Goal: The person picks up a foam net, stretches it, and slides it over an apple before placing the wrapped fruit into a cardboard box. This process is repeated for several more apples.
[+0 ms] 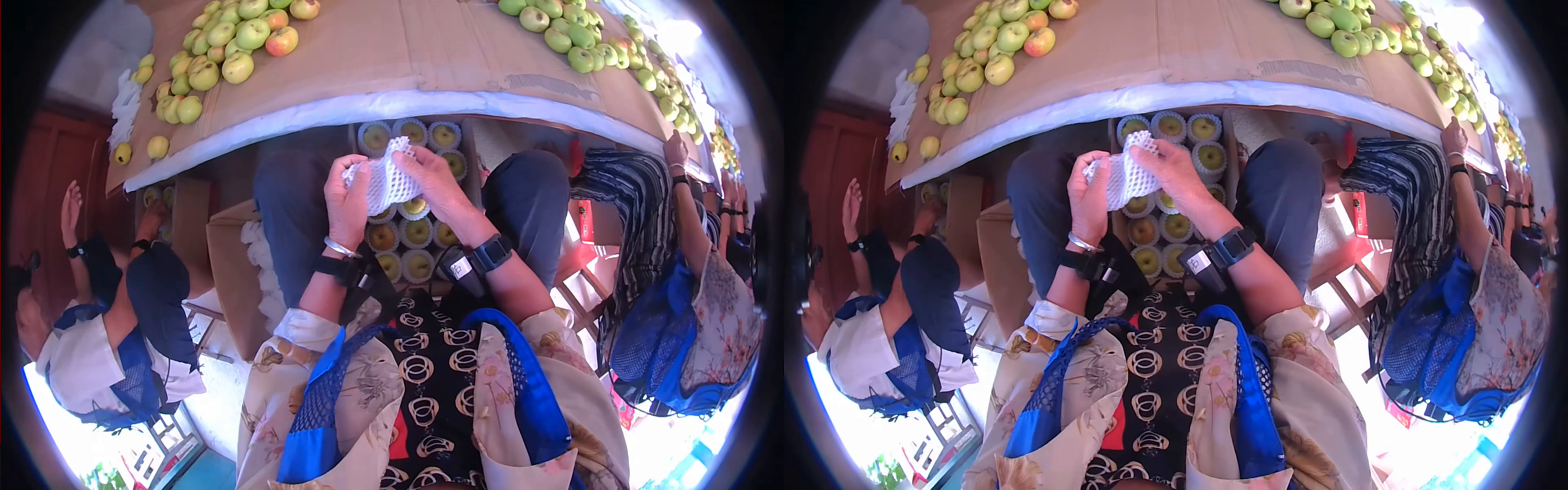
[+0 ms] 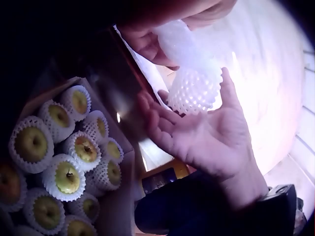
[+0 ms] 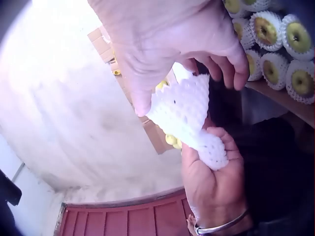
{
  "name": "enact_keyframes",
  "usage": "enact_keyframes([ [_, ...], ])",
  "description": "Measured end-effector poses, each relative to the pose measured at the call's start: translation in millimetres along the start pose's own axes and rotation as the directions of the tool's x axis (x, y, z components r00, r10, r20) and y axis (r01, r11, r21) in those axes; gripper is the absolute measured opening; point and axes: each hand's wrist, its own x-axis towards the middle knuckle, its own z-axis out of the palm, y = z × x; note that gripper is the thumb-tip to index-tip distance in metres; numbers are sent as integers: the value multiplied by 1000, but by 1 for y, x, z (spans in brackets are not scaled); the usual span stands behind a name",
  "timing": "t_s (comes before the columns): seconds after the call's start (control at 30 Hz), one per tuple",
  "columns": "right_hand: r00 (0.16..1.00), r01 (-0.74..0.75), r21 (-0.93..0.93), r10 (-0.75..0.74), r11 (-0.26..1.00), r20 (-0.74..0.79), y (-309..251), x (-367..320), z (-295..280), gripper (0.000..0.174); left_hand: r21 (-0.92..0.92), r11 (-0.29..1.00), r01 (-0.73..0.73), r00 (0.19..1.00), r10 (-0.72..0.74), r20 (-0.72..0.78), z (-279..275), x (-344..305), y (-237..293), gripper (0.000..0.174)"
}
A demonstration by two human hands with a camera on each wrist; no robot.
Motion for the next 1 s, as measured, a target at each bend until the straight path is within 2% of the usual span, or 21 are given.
enact_keyframes([
  [0.03, 998, 54, 23, -53, 998, -22, 6, 3, 0, 31, 38, 998, -42, 999, 42, 1, 1, -1, -1, 12],
  [0.07, 990, 131, -26, -132, 991, -42, 12, 6, -1, 26, 91, 993, -80, 993, 87, -75, 1, -2, -4, 13],
  [0.17, 935, 316, -207, -341, 926, -97, 19, 11, -7, 14, 450, 872, -194, 969, 241, -48, 1, -2, -1, 14],
  [0.23, 891, 375, -342, -437, 862, -126, 20, 13, -9, 13, 369, 919, -138, 977, 188, -103, -1, 0, -6, 14],
  [0.27, 898, 354, -296, -411, 887, -156, 21, 13, -10, 14, 330, 938, -110, 979, 160, -129, -3, 0, -7, 14],
  [0.37, 933, 265, -166, -296, 950, -203, 14, 11, -10, 16, 51, 996, -67, 970, 77, -230, 0, -1, 1, 14],
  [0.4, 950, 215, -128, -238, 968, -202, 8, 7, -9, 17, -4, 989, -147, 966, 143, -217, -1, 1, -2, 13],
  [0.43, 964, 162, -89, -177, 983, -199, 2, 3, -9, 18, 93, 983, -160, 960, 177, -216, -2, 0, -5, 12],
  [0.47, 966, 158, -153, -184, 976, -180, -5, -4, -7, 22, 189, 966, -175, 953, 215, -214, -3, 0, -6, 12],
  [0.5, 915, 294, -232, -343, 927, -212, -7, -2, -7, 23, 285, 939, -192, 942, 258, -214, -3, 2, -5, 11],
  [0.57, 747, 522, -383, -625, 762, -226, -8, 1, -8, 26, 380, 898, -220, 929, 313, -200, -5, 4, -7, 11],
  [0.6, 765, 459, -599, -635, 656, -108, -22, -11, -3, 35, 427, 875, -229, 924, 334, -188, -7, 3, -9, 11],
  [0.63, 725, 557, -684, -677, 470, 125, -24, -17, 3, 39, 339, 926, -168, 952, 242, -187, -10, 3, -11, 11],
  [0.7, 582, 720, -693, -586, 48, 564, -23, -26, 12, 47, 149, 988, -28, 988, 50, -149, -9, 3, -13, 11],
  [0.73, 654, 650, -760, -524, 20, 546, -9, -27, 15, 43, 47, 999, 25, 995, -20, -101, -6, 2, -10, 14],
  [0.83, 771, 562, -798, -488, 217, 410, 1, -16, 12, 38, -276, 932, 233, 970, -244, -7, 0, -2, 2, 29],
  [0.87, 731, 583, -785, -556, 209, 395, -2, -16, 7, 29, -234, 934, 270, 961, -275, 13, -2, -2, 10, 40],
  [0.9, 819, 525, -686, -518, 504, 246, -1, -13, 4, 27, -185, 947, 262, 961, -273, -35, -4, -2, 12, 43],
  [0.93, 897, 422, -513, -428, 747, 113, 2, -10, -1, 24, -115, 966, 230, 969, -238, -61, -5, -1, 8, 47],
  [0.97, 955, 286, -283, -296, 916, 9, 4, -8, -6, 22, -43, 979, 199, 976, -202, -83, -4, 0, 3, 51],
  [1.0, 970, 239, 18, -240, 971, 37, 0, -8, -5, 21, -69, 957, 282, 955, -287, -79, -1, -1, 1, 55],
])
